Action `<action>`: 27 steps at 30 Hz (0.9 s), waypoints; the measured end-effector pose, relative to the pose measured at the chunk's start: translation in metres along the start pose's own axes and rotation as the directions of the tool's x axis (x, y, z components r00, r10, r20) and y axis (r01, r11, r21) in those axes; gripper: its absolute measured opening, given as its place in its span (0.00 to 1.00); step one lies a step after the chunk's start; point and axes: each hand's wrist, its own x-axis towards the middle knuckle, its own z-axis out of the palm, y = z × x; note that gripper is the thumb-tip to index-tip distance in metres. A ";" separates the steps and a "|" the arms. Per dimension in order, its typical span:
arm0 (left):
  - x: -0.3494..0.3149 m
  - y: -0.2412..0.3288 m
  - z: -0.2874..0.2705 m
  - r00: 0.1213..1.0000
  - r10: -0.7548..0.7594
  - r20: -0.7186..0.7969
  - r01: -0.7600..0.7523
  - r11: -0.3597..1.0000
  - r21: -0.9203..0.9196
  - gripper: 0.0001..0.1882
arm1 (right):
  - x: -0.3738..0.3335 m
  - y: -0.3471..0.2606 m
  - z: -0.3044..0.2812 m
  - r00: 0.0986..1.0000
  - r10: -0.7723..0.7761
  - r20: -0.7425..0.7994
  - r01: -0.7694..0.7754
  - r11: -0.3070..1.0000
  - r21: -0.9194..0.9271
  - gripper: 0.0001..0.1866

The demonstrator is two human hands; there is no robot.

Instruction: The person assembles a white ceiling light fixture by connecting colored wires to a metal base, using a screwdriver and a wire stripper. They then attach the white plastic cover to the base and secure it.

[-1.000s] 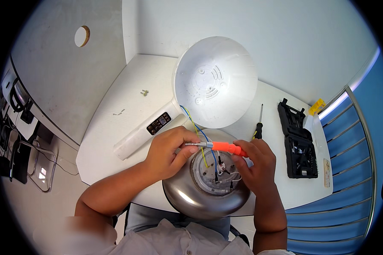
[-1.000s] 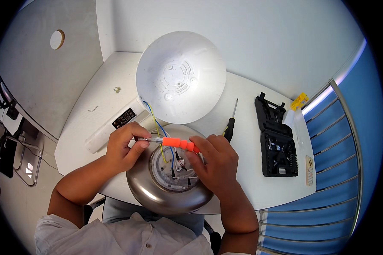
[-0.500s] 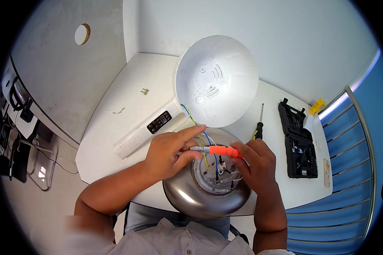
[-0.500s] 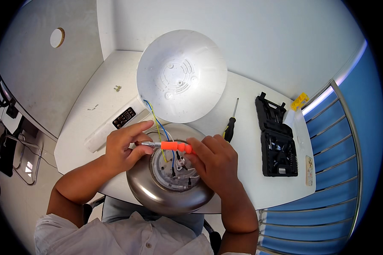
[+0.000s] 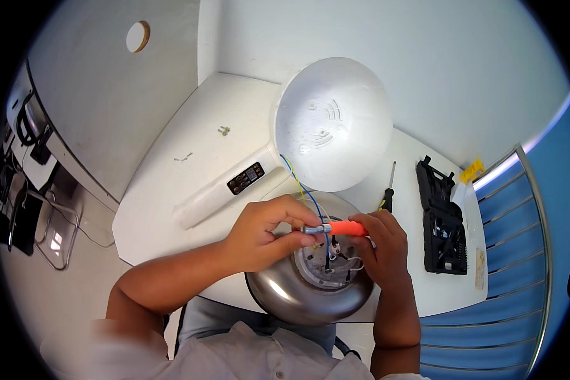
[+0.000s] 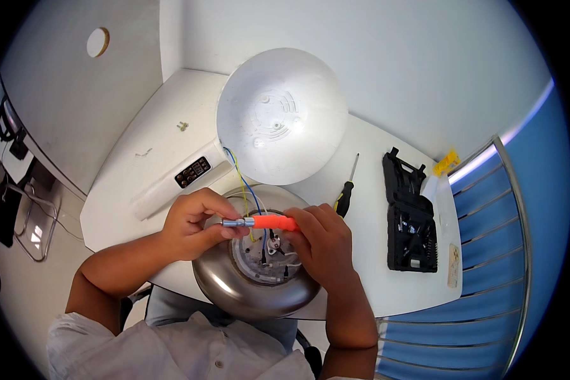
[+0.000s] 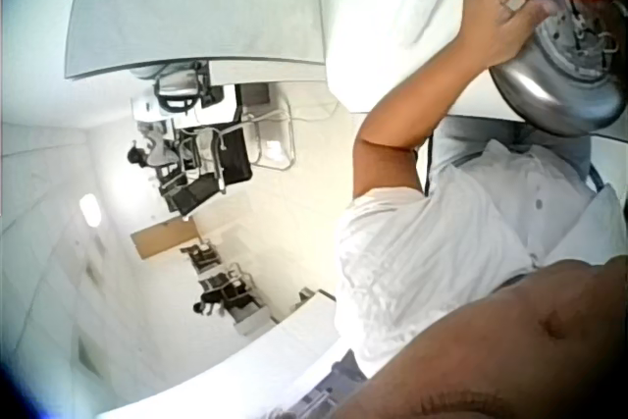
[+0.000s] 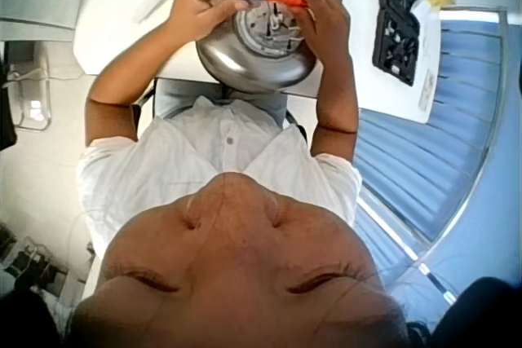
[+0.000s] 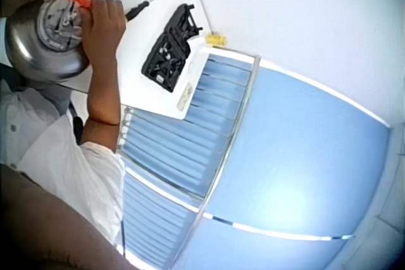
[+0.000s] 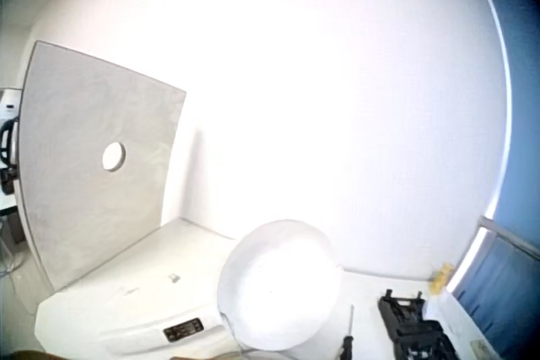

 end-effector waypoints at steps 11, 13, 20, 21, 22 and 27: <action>0.027 0.031 0.015 0.973 0.224 0.056 -0.216 0.801 0.558 0.13 | 0.003 0.020 0.004 0.999 0.000 -0.052 0.005 0.995 0.102 0.14; 0.028 0.029 0.014 0.971 0.225 0.077 -0.214 0.687 0.694 0.12 | 0.004 0.023 0.000 0.994 -0.034 -0.105 0.037 0.999 0.027 0.14; 0.027 0.015 0.003 0.971 0.223 0.089 -0.199 0.538 0.819 0.10 | -0.001 0.023 -0.001 0.991 0.006 -0.133 -0.006 1.000 -0.002 0.12; 0.026 0.013 0.003 0.971 0.221 0.093 -0.201 0.535 0.821 0.10 | -0.002 0.023 -0.001 0.991 -0.015 -0.135 0.009 0.999 -0.044 0.12; 0.025 0.012 0.003 0.971 0.219 0.097 -0.202 0.531 0.823 0.10 | -0.001 0.022 -0.002 0.990 -0.036 -0.137 0.024 0.996 -0.085 0.12; 0.023 0.007 0.004 0.983 0.168 0.068 -0.156 0.594 0.789 0.08 | -0.001 0.019 -0.002 0.982 -0.107 -0.156 0.072 0.975 -0.212 0.13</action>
